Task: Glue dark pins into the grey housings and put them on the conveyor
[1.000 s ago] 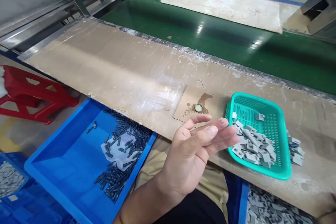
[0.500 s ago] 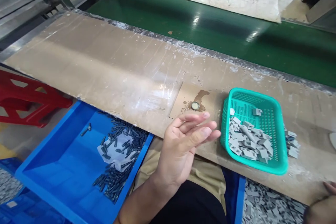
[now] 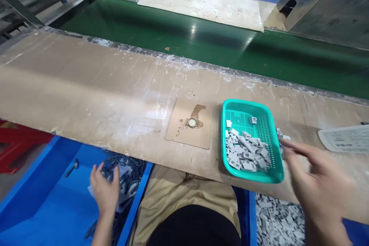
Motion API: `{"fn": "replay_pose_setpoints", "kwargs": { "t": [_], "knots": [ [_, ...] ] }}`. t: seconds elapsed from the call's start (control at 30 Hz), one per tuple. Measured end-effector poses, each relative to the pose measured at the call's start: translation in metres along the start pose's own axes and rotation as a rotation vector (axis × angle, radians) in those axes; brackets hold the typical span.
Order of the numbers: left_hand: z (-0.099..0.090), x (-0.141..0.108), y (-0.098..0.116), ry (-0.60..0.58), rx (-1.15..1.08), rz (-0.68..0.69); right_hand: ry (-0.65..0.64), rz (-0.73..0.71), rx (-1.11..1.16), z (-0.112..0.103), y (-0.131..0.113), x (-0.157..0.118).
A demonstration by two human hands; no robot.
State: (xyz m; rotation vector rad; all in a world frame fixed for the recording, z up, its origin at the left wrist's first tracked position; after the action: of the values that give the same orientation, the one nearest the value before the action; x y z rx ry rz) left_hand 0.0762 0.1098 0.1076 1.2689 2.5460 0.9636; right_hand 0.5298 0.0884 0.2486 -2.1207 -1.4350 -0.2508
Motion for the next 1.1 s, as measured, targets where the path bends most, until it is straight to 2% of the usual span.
{"fn": "replay_pose_setpoints", "kwargs": {
  "t": [0.1,0.2,0.27,0.33,0.43,0.5,0.57,0.67,0.73,0.8,0.83,0.9,1.0,1.03,1.1],
  "knots": [
    [0.019,-0.016,-0.055,-0.286,0.253,0.102,-0.193,-0.147,0.049,0.032,-0.027,0.023],
    [0.018,-0.038,-0.086,-0.431,0.255,0.16,-0.383,-0.278,-0.007,0.061,-0.036,0.035],
    [0.012,-0.047,-0.095,-0.491,0.222,0.192,-0.428,-0.303,-0.014,0.069,-0.036,0.038],
    [0.005,-0.05,-0.097,-0.501,0.215,0.215,-0.432,-0.302,0.015,0.07,-0.034,0.039],
    [-0.001,-0.047,-0.091,-0.439,0.264,0.23,-0.443,-0.249,0.056,0.066,-0.031,0.04],
    [-0.001,-0.04,-0.086,-0.393,0.277,0.174,-0.435,-0.209,0.075,0.06,-0.03,0.043],
    [-0.001,-0.031,-0.084,-0.381,0.233,0.041,-0.393,-0.176,0.105,0.052,-0.032,0.047],
    [-0.005,-0.015,-0.085,-0.429,0.107,-0.198,-0.333,-0.15,0.198,0.043,-0.049,0.056],
    [-0.012,-0.005,-0.084,-0.443,0.059,-0.29,-0.373,-0.185,0.33,0.045,-0.07,0.061],
    [-0.022,0.003,-0.08,-0.437,0.037,-0.333,-0.464,-0.249,0.477,0.054,-0.093,0.064],
    [-0.027,0.005,-0.076,-0.427,-0.019,-0.402,-0.506,-0.28,0.532,0.061,-0.104,0.064],
    [-0.036,0.005,-0.065,-0.381,-0.256,-0.632,-0.543,-0.332,0.579,0.076,-0.12,0.064],
    [-0.044,-0.006,-0.041,-0.232,-0.728,-1.039,-0.485,-0.404,0.56,0.094,-0.128,0.061],
    [-0.046,-0.012,-0.032,-0.202,-0.837,-1.132,-0.458,-0.421,0.551,0.098,-0.128,0.06],
    [-0.048,-0.026,-0.013,-0.214,-0.979,-1.29,-0.422,-0.442,0.542,0.102,-0.125,0.058]
  ]
}}
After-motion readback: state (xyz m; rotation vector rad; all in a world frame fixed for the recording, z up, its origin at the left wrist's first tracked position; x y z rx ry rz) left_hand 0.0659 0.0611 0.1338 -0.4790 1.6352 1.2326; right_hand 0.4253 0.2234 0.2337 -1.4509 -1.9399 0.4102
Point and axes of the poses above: each hand's wrist, its own x-axis towards the middle knuckle, its own z-axis out of the palm, y = z × x, the point moved 2 cm from there along x, towards the middle knuckle, and after that the axes turned 9 degrees about y, right-handed, at the moved point
